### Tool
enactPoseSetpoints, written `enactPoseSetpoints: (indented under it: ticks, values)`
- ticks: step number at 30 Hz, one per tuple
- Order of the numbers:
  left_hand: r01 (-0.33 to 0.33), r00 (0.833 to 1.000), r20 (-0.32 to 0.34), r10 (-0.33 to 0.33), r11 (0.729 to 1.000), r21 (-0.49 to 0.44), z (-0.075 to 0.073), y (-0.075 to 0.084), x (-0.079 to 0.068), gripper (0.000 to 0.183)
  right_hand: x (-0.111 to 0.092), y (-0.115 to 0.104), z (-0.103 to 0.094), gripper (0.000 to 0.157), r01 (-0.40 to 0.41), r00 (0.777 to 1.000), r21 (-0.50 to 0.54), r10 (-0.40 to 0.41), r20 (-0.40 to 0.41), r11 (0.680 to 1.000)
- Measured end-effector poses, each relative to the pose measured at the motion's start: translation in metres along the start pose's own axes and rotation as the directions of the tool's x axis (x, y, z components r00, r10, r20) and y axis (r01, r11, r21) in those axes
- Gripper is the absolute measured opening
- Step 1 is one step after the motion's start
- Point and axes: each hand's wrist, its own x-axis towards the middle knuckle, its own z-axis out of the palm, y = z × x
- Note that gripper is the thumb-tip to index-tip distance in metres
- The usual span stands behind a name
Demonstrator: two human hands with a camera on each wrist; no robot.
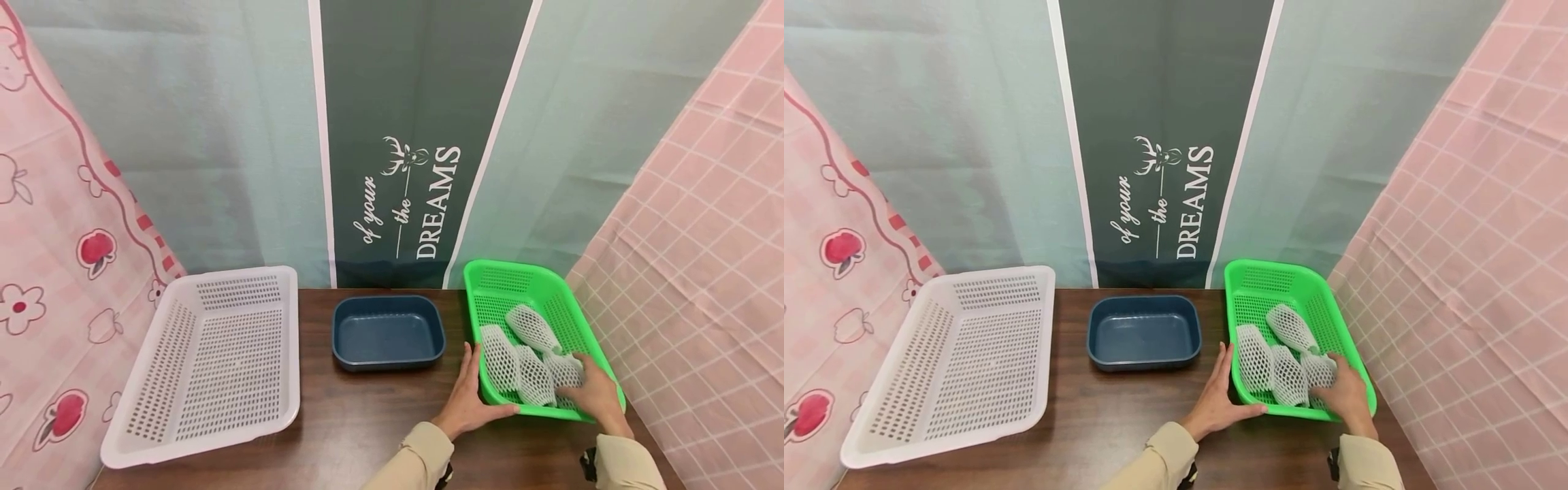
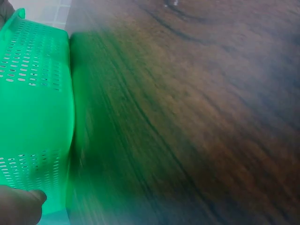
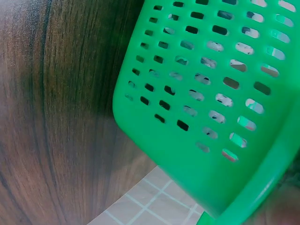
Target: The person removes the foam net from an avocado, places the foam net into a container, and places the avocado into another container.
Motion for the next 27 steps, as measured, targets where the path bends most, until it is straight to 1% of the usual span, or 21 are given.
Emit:
enactPoseSetpoints:
  ticks: [4, 7, 9, 12, 15, 20, 27]
  values:
    - [0.003, 1.000, 0.024, -0.003, 1.000, -0.013, 0.004, -0.003, 0.000, 0.110, -0.001, -0.001, -0.001, 0.079, -0.022, 0.999, -0.011, 0.023, 0.032, 1.000]
    - [-0.012, 0.999, 0.036, 0.013, 1.000, -0.021, 0.005, -0.005, 0.001, 0.110, 0.001, -0.003, 0.000, 0.078, -0.057, 0.997, -0.008, 0.057, 0.058, 0.998]
    - [-0.029, 0.999, 0.035, 0.029, 0.999, -0.023, 0.005, -0.006, 0.002, 0.111, 0.003, -0.003, 0.001, 0.079, -0.079, 0.995, -0.002, 0.079, 0.066, 0.997]
    - [-0.055, 0.998, 0.017, 0.056, 0.998, -0.026, 0.004, -0.006, 0.003, 0.114, 0.007, -0.004, 0.004, 0.080, -0.090, 0.994, 0.004, 0.089, 0.067, 0.996]
    - [-0.060, 0.998, -0.002, 0.060, 0.998, -0.032, 0.004, -0.005, 0.004, 0.116, 0.011, -0.005, 0.007, 0.081, -0.090, 0.994, -0.006, 0.090, 0.064, 0.996]
    - [-0.056, 0.998, -0.001, 0.056, 0.997, -0.060, 0.005, -0.005, 0.006, 0.116, 0.012, -0.006, 0.009, 0.081, -0.105, 0.993, -0.032, 0.107, 0.041, 0.994]
    - [-0.093, 0.995, -0.038, 0.090, 0.993, -0.079, 0.009, -0.006, 0.005, 0.117, 0.009, -0.006, 0.010, 0.079, -0.093, 0.996, -0.044, 0.093, 0.004, 0.995]
